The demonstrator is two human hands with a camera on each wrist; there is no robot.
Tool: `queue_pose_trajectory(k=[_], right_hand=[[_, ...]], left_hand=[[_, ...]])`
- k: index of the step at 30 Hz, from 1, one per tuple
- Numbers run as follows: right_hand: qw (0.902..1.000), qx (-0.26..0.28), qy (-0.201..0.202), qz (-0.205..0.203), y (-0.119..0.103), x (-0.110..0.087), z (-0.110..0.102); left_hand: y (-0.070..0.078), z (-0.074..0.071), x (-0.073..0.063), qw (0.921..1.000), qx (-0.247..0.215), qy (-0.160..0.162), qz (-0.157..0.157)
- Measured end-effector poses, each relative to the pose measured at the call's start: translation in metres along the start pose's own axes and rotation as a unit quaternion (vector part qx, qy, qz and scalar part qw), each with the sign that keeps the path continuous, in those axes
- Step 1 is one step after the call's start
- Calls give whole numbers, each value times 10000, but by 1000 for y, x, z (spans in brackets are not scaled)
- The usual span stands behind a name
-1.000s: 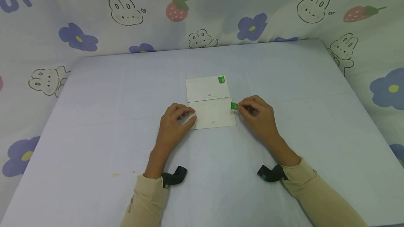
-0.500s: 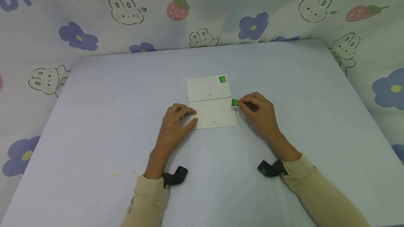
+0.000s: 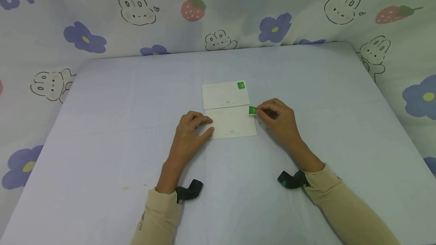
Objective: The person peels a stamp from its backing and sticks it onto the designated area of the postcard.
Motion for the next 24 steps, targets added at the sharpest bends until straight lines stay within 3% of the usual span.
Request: queue_pose_trajectory(k=[24], right_hand=[[9990, -174, -362, 179, 2, 7, 12]], left_hand=[[3, -2, 0, 9998, -31, 119, 175]])
Point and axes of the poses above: each hand's wrist, its own x-axis towards the middle knuckle, its own z-axis out of the palm, y = z × x, the point moved 10 cm from there along x, towards the middle knuckle
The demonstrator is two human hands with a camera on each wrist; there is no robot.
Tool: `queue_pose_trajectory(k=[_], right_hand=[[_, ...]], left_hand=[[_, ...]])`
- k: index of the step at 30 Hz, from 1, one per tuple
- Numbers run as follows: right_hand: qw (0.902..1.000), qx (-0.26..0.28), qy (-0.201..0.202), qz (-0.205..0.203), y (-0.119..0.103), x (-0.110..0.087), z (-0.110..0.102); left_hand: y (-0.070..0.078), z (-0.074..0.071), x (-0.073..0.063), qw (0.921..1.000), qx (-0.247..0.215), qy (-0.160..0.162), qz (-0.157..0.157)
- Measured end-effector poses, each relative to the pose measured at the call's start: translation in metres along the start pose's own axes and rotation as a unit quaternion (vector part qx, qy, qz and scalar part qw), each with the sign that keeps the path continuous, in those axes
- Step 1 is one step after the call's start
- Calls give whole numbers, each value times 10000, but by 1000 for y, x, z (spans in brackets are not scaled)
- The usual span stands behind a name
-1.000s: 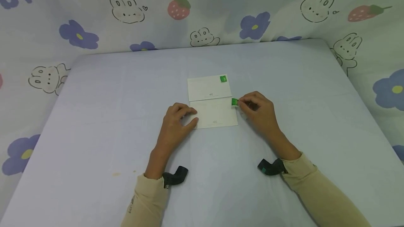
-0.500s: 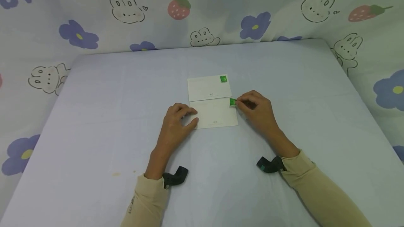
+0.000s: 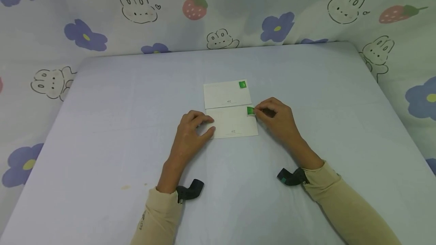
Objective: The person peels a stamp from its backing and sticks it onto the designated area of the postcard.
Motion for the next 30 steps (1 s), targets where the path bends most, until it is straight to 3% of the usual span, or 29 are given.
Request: queue_pose_trajectory(k=[17, 30], right_hand=[[9983, -506, -291, -77, -1, 3, 9], [9972, -651, -237, -266, -7, 1, 9]], left_hand=[[1, 1, 0, 10000, 29, -66, -37], [-1, 3, 1, 10000, 56, -68, -17]])
Point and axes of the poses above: each hand's wrist, its own x-axis towards the middle knuckle, its own z-axis out of the palm, y = z × x, the point moved 10 cm from there along x, towards the middle knuckle
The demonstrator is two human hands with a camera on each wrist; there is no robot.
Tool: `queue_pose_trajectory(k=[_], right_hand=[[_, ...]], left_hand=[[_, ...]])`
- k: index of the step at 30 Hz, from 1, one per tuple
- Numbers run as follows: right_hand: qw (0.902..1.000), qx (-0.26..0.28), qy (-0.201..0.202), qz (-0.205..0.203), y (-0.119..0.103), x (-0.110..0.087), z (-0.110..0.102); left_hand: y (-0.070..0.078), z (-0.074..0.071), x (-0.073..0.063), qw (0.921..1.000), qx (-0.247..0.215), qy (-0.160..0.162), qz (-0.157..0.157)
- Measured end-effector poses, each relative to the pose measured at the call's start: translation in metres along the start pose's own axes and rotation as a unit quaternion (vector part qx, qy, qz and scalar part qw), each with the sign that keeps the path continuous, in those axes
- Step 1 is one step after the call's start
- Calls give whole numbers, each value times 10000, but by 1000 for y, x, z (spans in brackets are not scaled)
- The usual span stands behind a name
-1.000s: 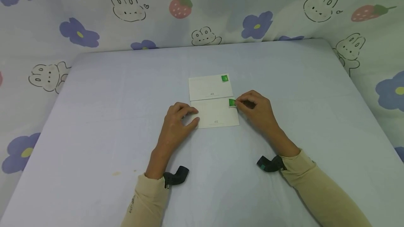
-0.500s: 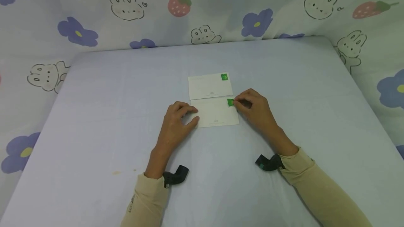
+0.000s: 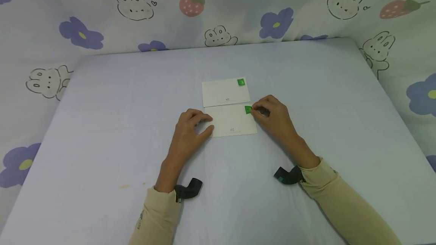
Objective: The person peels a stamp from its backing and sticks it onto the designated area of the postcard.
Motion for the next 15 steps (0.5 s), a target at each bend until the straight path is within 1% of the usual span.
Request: queue_pose_trajectory(k=[8, 11, 15], right_hand=[[9999, -114, 43, -33, 0, -1, 1], [9996, -4, 243, -163, -2, -2, -3], [9964, 176, 660, -506, -10, -4, -13]], left_hand=[[-1, 1, 0, 10000, -38, -22, -41], [-1, 1, 0, 10000, -35, -15, -41], [-1, 1, 1, 10000, -57, -16, -46]])
Point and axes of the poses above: each hand's wrist, its own x-axis towards the middle knuckle, its own z-axis out of the palm, y = z × x, the point moved 10 cm from there along x, towards the middle knuckle
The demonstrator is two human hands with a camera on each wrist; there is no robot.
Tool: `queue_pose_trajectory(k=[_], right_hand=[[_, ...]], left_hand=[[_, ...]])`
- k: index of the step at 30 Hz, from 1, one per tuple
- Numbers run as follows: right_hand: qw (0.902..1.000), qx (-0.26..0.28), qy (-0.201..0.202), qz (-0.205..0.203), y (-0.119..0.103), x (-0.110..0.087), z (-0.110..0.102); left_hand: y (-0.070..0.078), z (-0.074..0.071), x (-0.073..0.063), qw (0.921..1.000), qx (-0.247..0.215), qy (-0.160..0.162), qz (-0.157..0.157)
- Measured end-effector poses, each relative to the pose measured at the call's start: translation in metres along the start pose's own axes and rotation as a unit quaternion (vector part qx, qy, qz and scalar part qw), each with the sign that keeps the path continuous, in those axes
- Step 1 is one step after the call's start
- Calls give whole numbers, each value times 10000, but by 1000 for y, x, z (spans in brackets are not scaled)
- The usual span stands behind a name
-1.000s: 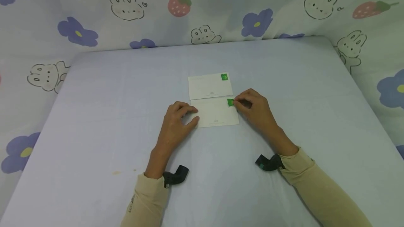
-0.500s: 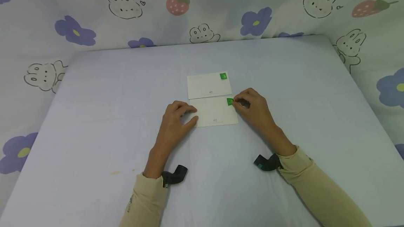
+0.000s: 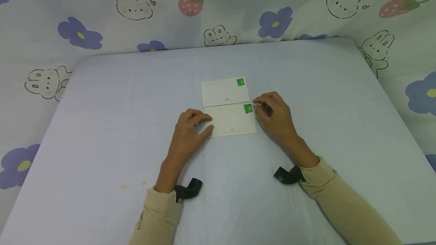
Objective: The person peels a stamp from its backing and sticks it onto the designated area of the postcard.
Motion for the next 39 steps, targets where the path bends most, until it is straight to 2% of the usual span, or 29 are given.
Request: queue_pose_trajectory(k=[6, 18, 28, 35, 39], right_hand=[[9989, 137, 222, -400, -5, -1, -5], [9977, 287, -58, -615, -8, -3, 2], [9968, 102, -422, -665, -8, -4, 9], [9952, -194, -834, -465, -3, -4, 16], [9927, -348, -962, -634, -6, -4, 18]], left_hand=[[2, 0, 0, 10000, -74, 5, 58], [2, 0, -2, 10000, -11, 38, 69], [1, 0, -2, 10000, 19, 24, 42], [3, 0, -2, 9999, 21, 89, 89], [3, 0, -2, 9999, 47, 85, 78]])
Point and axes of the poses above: each hand's wrist, its own x-axis towards the middle knuckle, its own z-axis out of the palm, y = z × x, the point moved 10 cm from there along x, towards the middle knuckle
